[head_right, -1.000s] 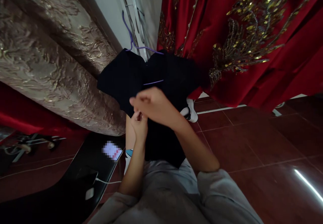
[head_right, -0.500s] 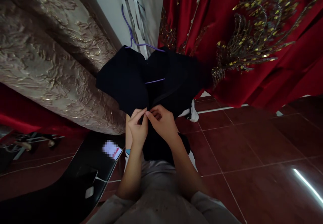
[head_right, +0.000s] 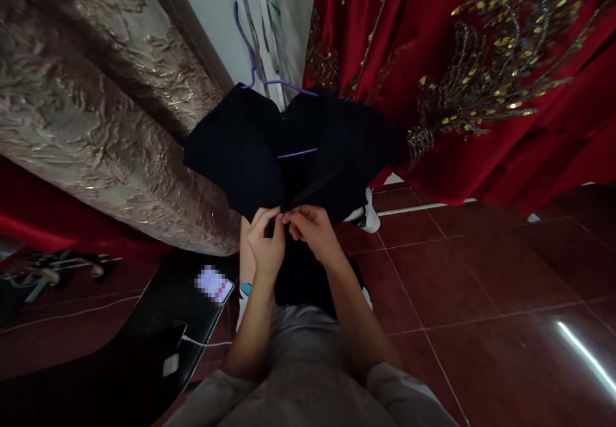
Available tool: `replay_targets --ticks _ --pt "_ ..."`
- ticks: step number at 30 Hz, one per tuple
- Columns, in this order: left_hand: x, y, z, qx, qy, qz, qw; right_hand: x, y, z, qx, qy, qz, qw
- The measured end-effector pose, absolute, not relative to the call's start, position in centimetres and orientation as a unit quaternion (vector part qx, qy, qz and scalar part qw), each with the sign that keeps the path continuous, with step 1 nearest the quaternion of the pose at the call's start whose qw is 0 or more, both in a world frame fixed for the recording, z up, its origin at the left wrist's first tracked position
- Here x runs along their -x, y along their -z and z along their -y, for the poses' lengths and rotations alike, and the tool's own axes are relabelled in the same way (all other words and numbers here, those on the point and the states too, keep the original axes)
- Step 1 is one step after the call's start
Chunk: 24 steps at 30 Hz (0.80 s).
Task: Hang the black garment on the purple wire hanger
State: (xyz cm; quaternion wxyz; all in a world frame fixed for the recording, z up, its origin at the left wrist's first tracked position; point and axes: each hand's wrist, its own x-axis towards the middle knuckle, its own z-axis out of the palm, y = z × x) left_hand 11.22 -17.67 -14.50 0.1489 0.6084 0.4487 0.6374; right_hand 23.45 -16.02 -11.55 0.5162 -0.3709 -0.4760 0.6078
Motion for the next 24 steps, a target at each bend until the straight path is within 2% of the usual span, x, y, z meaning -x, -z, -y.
replay_targets --ticks 4,8,12,14,16,20,24 --pt "-12.2 15.6 16.5 -0.575 -0.665 -0.455 0.143 -23.3 5.9 11.1 0.331 -0.618 0.469 0.537" --pt "-13.5 17.6 14.0 -0.6 -0.656 -0.44 0.132 -22.8 -1.3 6.6 0.285 -0.536 0.463 0.646" --pt "-13.7 17.7 12.6 -0.676 -0.584 -0.419 0.163 -22.3 -2.6 5.9 0.304 -0.499 0.458 0.669" --pt "-13.0 16.0 12.2 -0.725 -0.527 -0.397 0.199 -22.4 -1.7 6.3 0.32 -0.497 0.459 0.664" --pt "-11.9 13.0 11.7 -0.741 -0.52 -0.374 0.202 -22.7 -0.8 6.6 0.335 -0.488 0.475 0.651" --pt "-9.9 4.8 9.5 -0.708 -0.62 -0.335 0.045 -23.0 -0.6 7.3 0.343 -0.432 0.533 0.642" --pt "-9.3 -0.7 7.0 -0.787 -0.542 -0.293 -0.037 -23.5 -1.0 7.5 0.358 -0.309 0.586 0.658"
